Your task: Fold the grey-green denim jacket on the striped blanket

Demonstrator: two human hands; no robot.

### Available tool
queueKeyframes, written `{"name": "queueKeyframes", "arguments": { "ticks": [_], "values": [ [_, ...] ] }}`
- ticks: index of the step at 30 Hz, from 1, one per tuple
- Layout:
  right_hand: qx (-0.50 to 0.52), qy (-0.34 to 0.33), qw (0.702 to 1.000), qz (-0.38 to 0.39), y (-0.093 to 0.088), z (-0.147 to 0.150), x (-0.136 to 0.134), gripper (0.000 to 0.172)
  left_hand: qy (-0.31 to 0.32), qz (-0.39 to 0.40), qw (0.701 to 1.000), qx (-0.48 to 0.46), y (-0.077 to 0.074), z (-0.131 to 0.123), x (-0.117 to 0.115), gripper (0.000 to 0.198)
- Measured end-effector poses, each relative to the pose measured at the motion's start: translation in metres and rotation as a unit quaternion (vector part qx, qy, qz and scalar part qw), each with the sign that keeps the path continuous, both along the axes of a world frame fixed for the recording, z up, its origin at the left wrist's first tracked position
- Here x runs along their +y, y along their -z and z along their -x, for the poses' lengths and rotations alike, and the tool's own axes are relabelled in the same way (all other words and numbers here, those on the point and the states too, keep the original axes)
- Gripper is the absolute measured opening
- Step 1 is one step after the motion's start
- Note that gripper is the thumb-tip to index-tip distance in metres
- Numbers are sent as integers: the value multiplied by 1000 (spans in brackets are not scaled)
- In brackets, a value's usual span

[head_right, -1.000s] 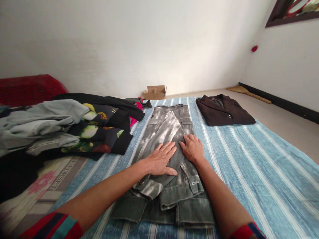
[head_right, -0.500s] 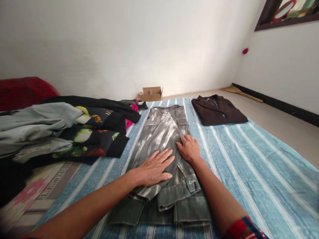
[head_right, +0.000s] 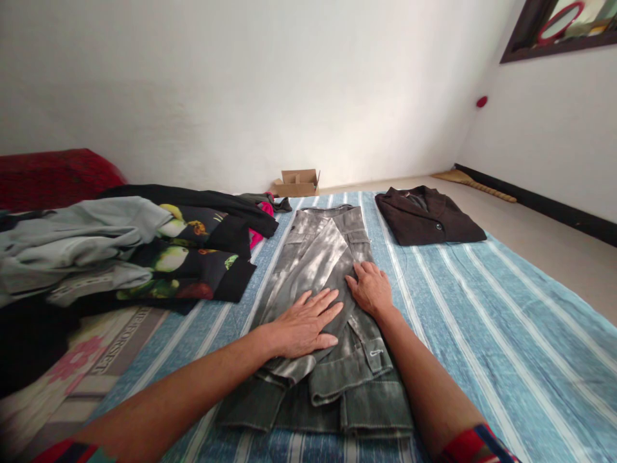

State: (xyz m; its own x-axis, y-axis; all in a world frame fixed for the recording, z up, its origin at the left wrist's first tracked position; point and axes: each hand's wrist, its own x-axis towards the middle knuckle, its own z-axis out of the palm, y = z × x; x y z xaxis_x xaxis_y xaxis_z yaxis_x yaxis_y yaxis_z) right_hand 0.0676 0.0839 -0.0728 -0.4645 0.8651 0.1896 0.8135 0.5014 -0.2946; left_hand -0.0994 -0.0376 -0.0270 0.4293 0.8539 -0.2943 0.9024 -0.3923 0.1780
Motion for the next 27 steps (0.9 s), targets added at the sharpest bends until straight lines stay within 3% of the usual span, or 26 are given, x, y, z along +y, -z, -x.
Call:
{"name": "queueKeyframes", "arguments": {
  "ticks": [27],
  "values": [
    [0, 7, 1000, -9, 6, -2, 2, 43, -5, -3, 1000, -16, 4, 0, -1, 74]
  ]
}}
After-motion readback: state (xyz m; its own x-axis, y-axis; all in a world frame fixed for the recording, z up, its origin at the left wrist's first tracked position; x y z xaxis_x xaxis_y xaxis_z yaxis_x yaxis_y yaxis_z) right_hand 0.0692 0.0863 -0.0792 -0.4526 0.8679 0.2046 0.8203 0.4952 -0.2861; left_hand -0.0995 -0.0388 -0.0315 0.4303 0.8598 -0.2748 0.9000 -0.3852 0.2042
